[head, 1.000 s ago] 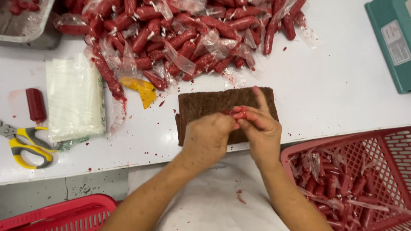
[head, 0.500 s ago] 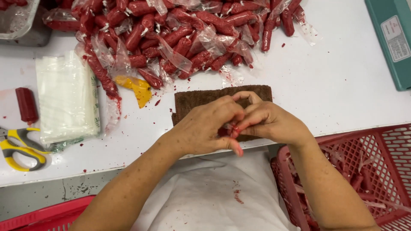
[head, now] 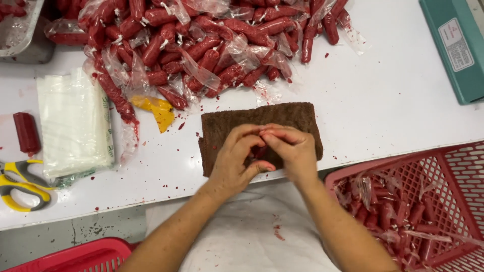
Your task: Wiping individual plastic-wrapped red food items on a brown pad to clean them before placing them in a crate.
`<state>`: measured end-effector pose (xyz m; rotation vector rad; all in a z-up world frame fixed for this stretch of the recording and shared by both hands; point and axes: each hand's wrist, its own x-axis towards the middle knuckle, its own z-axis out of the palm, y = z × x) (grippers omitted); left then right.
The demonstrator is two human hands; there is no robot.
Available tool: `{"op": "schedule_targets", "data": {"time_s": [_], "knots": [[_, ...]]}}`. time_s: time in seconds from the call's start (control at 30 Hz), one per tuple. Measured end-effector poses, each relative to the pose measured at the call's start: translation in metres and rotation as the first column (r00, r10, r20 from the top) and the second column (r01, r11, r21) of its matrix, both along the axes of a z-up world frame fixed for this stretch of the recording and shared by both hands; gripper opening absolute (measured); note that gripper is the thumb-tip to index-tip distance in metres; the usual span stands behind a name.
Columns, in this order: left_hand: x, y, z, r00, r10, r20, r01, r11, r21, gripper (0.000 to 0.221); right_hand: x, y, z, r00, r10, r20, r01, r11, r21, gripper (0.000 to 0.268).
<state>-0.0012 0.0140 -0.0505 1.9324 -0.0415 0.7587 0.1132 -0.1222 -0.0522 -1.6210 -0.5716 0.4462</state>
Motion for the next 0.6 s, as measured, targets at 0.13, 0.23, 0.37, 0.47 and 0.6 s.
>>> {"op": "schedule_targets", "data": {"time_s": [0.13, 0.23, 0.37, 0.47, 0.6], "knots": [[0.0, -0.017, -0.025, 0.997, 0.052, -0.061, -0.08, 0.735, -0.673, 0.05, -0.029, 0.014, -0.015, 0.983, -0.186, -0.013, 0.186, 0.977, 0.106, 0.029], [0.011, -0.012, -0.011, 0.972, 0.22, -0.077, -0.233, 0.918, -0.32, 0.023, -0.031, 0.013, -0.026, 0.96, -0.266, 0.089, 0.258, 0.962, 0.093, 0.042], [0.013, 0.001, 0.006, 0.987, 0.144, 0.071, -0.132, 0.979, -0.157, 0.01, -0.03, 0.014, -0.014, 0.935, -0.219, 0.28, 0.207, 0.976, 0.073, 0.033], [0.004, 0.01, 0.029, 0.987, -0.125, 0.097, 0.136, 0.983, -0.123, 0.015, -0.025, 0.01, 0.004, 0.855, -0.03, 0.517, 0.019, 0.999, 0.026, 0.035], [0.001, 0.023, 0.079, 0.948, -0.303, 0.096, 0.259, 0.912, 0.317, 0.016, -0.021, -0.01, 0.009, 0.716, 0.273, 0.642, -0.291, 0.953, -0.081, 0.053]]}}
